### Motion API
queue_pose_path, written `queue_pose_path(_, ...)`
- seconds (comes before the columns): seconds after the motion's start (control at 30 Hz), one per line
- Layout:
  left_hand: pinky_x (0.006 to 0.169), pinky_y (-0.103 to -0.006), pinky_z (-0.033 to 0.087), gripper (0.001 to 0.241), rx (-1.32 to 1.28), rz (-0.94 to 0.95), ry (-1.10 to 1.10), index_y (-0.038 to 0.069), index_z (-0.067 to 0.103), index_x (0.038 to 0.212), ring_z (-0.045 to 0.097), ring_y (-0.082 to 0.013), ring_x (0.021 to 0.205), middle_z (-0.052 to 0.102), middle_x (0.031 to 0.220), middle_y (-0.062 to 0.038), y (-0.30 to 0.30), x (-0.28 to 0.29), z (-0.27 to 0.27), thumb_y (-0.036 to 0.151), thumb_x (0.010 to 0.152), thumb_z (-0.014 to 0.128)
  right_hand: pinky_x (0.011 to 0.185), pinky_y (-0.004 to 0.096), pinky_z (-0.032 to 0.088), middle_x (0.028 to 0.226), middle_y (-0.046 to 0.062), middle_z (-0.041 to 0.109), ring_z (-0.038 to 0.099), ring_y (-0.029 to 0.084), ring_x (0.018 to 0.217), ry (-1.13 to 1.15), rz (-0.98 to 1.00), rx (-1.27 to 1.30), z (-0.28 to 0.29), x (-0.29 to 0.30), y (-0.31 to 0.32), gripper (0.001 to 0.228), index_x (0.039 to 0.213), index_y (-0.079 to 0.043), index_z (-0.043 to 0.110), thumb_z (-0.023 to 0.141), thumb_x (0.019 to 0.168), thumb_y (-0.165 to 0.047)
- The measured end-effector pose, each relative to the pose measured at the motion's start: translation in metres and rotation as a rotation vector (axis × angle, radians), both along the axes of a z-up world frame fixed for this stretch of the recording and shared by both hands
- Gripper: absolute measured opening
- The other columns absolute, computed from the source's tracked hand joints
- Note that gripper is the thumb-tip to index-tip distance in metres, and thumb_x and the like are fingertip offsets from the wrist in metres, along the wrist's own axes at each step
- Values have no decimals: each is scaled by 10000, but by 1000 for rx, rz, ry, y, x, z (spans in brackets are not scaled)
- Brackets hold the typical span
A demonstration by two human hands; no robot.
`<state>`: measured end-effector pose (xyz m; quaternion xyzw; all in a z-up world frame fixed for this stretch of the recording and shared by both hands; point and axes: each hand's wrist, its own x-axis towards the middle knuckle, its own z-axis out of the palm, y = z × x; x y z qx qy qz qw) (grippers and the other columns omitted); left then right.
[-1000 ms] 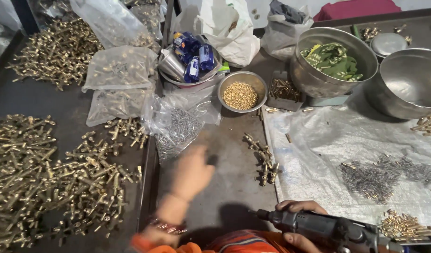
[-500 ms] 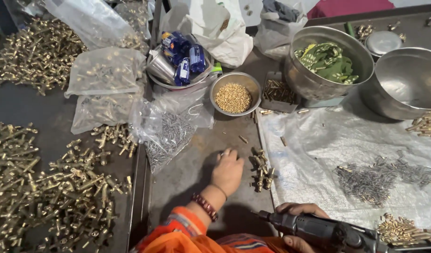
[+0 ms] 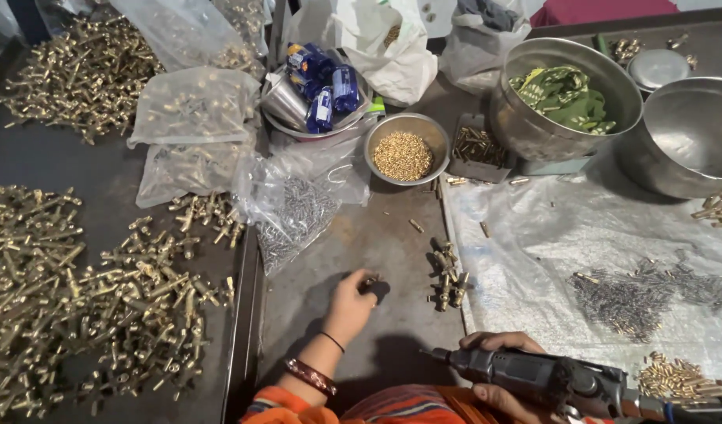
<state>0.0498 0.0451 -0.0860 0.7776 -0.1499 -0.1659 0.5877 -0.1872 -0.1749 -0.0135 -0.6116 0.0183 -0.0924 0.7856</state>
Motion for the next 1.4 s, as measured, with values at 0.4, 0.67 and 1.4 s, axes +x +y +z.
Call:
queue_pose_path(0.4, 382, -255, 263, 151, -375, -36, 835, 48, 605, 916, 432, -101, 466, 539, 659, -23, -23, -38, 72, 197, 935, 585, 807, 360, 618, 1278, 235, 668, 728, 221, 980, -84, -48, -185, -5, -4, -7, 498, 1196, -33, 558, 816, 784, 75)
queue_pose_path(0.67, 376, -275, 253, 271, -468, -57, 826, 40, 617, 833, 430, -118, 440, 491, 592, -22, -31, -55, 129, 260, 943, 503, 1058, 462, 513, 1253, 275, 673, 678, 304, 1163, -200, -122, -222, 66, 1, -9, 509, 1167, -25, 572, 800, 723, 76)
queue_pose_path(1.4, 388, -259, 238, 362, -462, -45, 889, 25, 680, 825, 318, -86, 458, 436, 677, 17, -47, -90, 141, 300, 969, 495, 955, 517, 583, 1295, 326, 613, 683, 411, 1141, -105, -152, 76, 49, -21, -16, 496, 1228, -23, 565, 760, 773, -4)
